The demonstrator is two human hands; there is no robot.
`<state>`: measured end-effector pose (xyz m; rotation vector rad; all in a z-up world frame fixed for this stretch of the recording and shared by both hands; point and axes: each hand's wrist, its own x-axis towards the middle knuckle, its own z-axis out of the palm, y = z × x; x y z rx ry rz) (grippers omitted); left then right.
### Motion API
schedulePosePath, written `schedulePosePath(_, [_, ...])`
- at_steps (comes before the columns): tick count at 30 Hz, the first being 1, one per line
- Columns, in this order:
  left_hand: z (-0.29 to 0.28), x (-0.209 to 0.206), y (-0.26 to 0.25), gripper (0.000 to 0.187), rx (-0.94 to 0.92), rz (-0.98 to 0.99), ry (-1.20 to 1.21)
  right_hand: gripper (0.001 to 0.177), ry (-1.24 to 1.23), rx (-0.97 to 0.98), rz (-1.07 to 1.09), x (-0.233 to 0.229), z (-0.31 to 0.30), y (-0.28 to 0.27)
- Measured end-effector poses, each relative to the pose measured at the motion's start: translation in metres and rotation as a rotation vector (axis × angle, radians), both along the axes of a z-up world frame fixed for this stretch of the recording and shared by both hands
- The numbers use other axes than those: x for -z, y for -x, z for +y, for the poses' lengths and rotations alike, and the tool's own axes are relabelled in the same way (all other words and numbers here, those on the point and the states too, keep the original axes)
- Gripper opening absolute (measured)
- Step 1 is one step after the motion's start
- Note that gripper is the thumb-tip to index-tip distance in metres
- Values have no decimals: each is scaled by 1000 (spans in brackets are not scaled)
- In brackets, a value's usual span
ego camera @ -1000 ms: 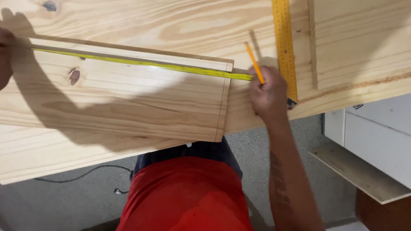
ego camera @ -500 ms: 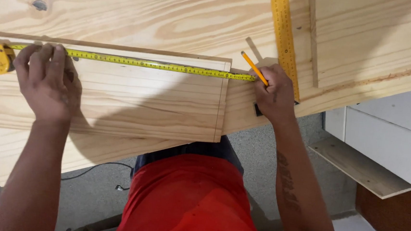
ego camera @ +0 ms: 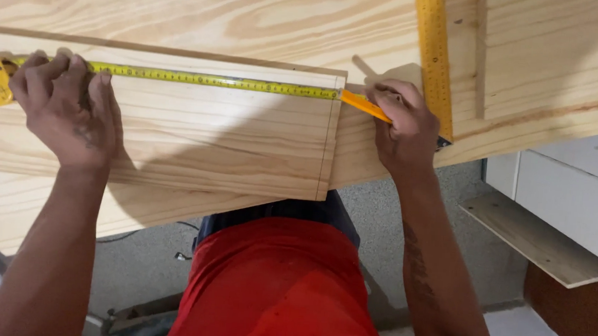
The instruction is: The person measures and marks a wooden plank using a tape measure, a square ruler, and a pencil. They draw lines on the wood to indicate cut lines or dimensions.
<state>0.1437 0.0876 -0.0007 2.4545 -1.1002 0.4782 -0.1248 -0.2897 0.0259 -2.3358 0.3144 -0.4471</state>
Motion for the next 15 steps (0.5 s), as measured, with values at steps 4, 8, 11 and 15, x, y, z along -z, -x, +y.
schedulePosePath(4, [-1, 4, -5, 37, 90, 31, 77, 23, 241, -15, 17, 4, 4, 2])
schedulePosePath(8, [2, 10, -7, 37, 125, 68, 123, 20, 569, 62, -58, 39, 9, 5])
schedulePosePath(11, [3, 10, -11, 30, 175, 102, 150, 20, 548, 5, -91, 37, 16, -2])
schedulePosePath(15, [7, 11, -11, 35, 162, 109, 121, 22, 544, 35, -72, 41, 20, -5])
